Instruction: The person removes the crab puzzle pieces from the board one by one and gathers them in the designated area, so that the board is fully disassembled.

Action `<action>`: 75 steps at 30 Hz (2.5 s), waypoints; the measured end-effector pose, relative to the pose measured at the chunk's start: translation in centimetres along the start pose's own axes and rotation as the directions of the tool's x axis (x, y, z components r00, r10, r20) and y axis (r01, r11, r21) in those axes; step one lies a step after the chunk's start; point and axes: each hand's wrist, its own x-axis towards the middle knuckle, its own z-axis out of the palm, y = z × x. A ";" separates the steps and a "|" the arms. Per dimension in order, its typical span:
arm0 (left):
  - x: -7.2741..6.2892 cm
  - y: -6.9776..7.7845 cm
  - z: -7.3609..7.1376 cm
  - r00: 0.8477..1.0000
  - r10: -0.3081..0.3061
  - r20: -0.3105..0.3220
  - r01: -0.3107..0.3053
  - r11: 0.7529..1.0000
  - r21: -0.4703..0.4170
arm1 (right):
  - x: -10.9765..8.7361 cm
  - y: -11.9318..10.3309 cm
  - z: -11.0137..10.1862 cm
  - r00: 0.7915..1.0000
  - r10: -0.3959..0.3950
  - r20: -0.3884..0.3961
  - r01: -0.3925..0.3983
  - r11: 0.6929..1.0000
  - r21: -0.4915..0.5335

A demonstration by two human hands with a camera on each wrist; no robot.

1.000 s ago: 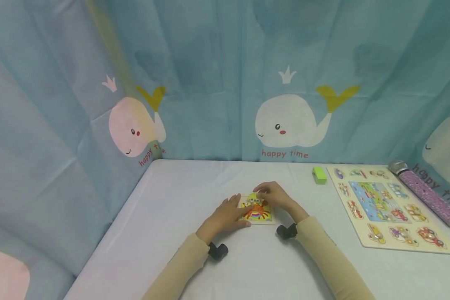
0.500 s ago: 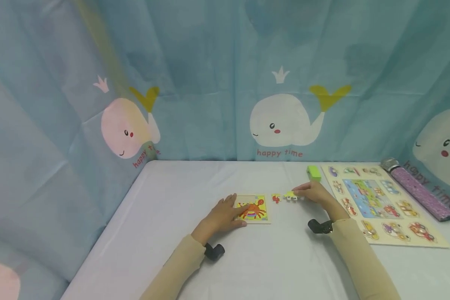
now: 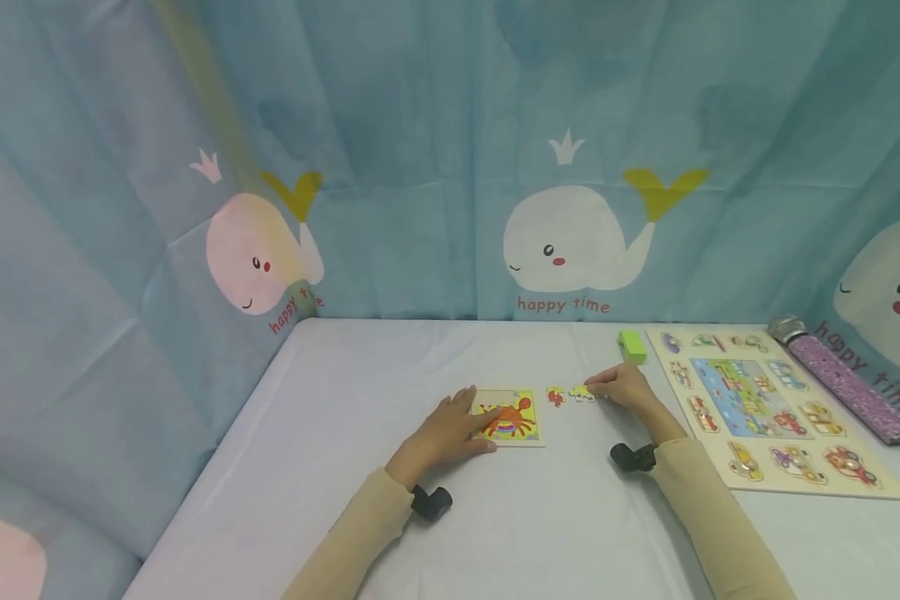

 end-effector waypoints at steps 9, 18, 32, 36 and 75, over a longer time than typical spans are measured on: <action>0.0 0.0 -0.1 1.000 0.011 -0.001 -0.011 1.000 -0.013 | -0.5 -3.7 2.3 0.989 -0.143 0.026 0.144 0.989 -0.022; 0.3 -0.2 0.2 1.000 0.014 0.006 -0.014 1.000 0.002 | -1.0 -7.5 6.7 0.947 -0.290 0.140 0.301 0.952 -0.062; 0.3 -0.3 0.8 1.000 -0.012 0.000 0.012 1.000 0.018 | -1.4 -7.8 8.0 0.965 -0.225 0.133 0.245 0.956 -0.160; 0.3 -0.4 0.9 1.000 -0.011 0.004 0.011 1.000 0.029 | -1.6 -7.7 8.2 0.967 -0.237 0.096 0.250 0.955 -0.160; 0.2 -0.7 1.1 0.999 -0.026 0.043 0.028 0.998 -0.061 | -1.7 1.1 -3.5 0.997 0.069 -0.016 -0.069 0.997 -0.023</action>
